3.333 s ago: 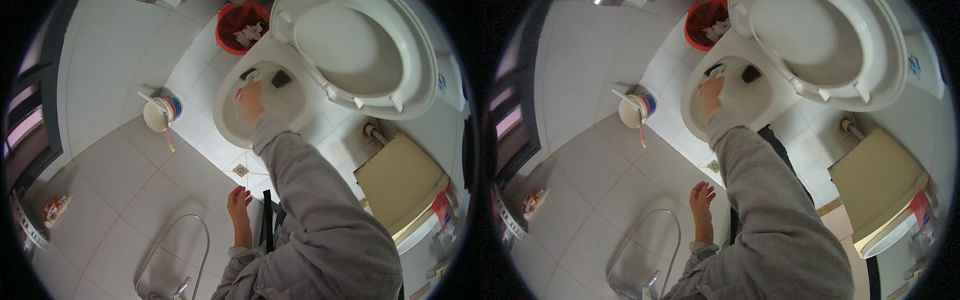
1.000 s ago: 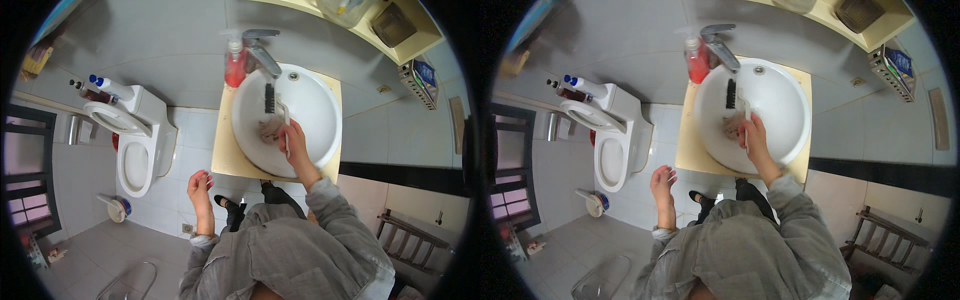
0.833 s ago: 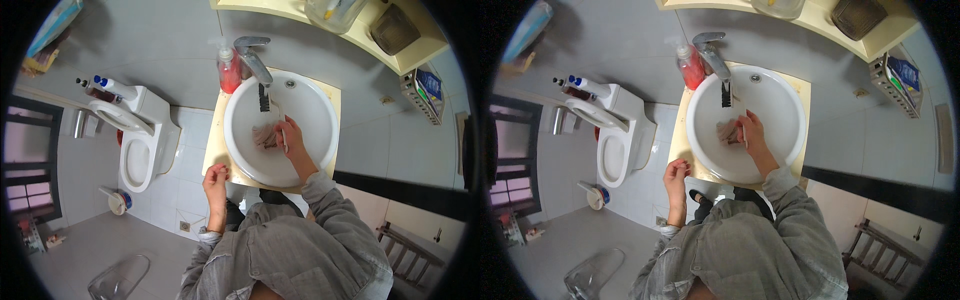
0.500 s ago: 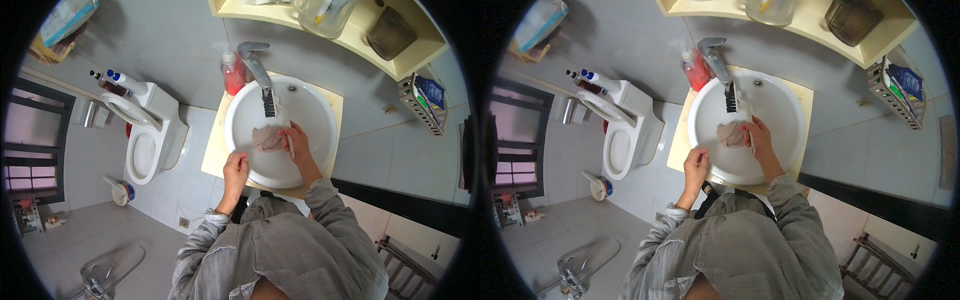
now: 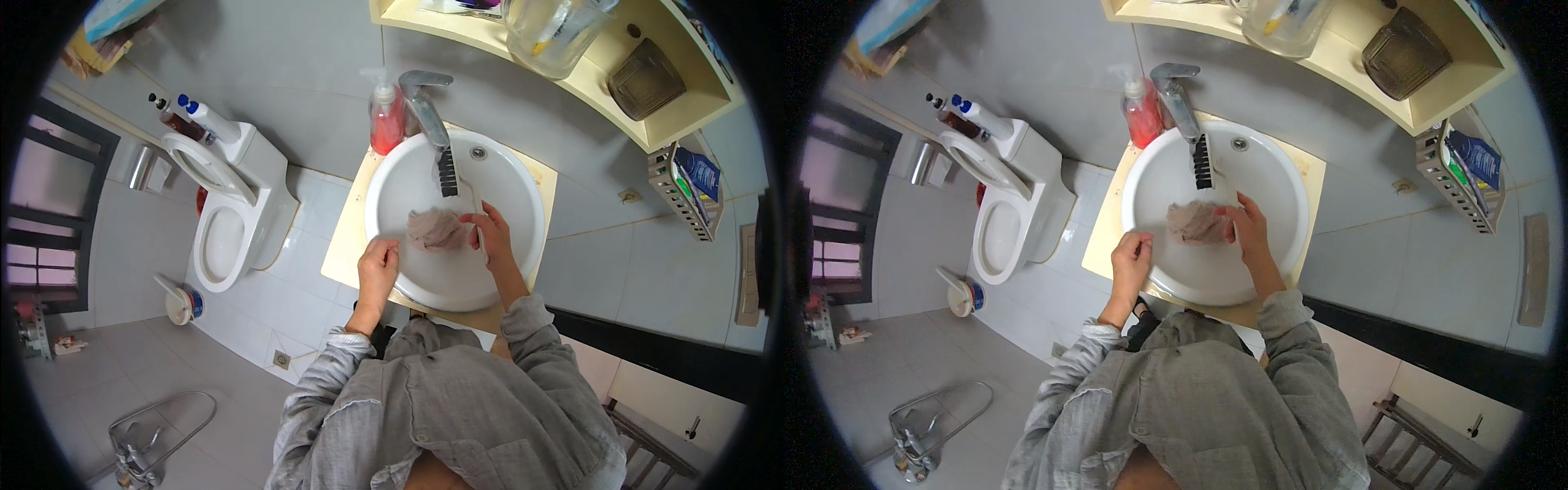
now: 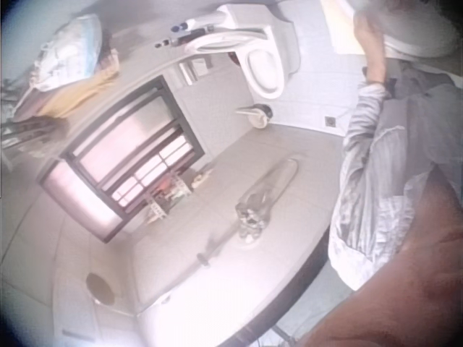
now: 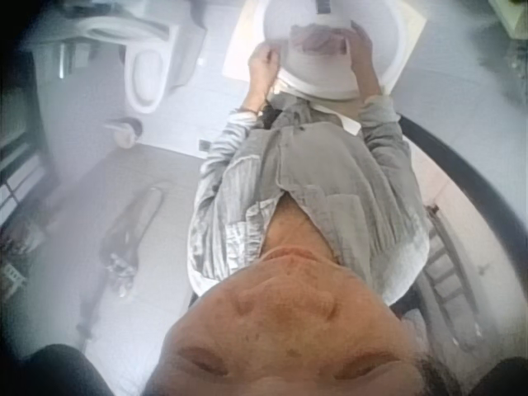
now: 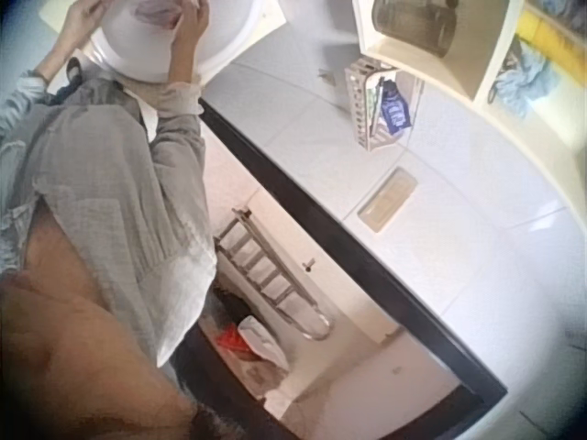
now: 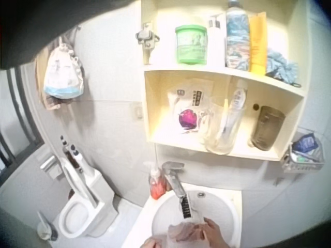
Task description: The person rinses and wrings out a cloth in a sink, then uses it to wipe down bathroom tiles, a window frame, a wall, and the top and inner rim of a toilet before returning to the sink to rinse the cloth again.
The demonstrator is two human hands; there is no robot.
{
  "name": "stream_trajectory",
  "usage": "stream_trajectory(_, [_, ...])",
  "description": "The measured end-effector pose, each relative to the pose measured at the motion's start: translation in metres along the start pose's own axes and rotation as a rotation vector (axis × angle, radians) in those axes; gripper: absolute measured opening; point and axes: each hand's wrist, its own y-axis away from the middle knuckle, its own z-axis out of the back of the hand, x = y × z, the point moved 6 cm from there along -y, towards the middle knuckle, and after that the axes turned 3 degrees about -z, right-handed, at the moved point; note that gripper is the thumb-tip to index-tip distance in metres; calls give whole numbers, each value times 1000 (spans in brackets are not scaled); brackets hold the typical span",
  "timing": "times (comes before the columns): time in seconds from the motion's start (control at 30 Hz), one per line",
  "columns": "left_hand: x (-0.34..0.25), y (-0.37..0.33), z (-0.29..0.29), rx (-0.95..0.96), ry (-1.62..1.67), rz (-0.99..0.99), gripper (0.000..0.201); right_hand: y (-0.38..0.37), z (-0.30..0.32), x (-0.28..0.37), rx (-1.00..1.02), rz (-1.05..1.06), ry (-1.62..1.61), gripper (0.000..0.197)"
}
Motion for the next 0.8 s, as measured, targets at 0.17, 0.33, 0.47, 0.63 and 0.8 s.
stream_trajectory(0.17, [-2,-3,-3,4,-46,-28,8,-10,6,5,-1,86,-12,47])
stream_trajectory(0.33, [0,-7,-3,-19,-47,-62,7,-9,1,5,70,46,57,47])
stream_trajectory(0.47, [-3,-9,-4,-14,-51,-39,7,-7,4,5,94,49,58,47])
stream_trajectory(0.63, [1,-9,-5,-21,-63,-5,7,-8,5,8,114,87,62,48])
stream_trajectory(0.8, [19,-24,-31,30,44,164,9,-18,-1,7,77,54,49,48])
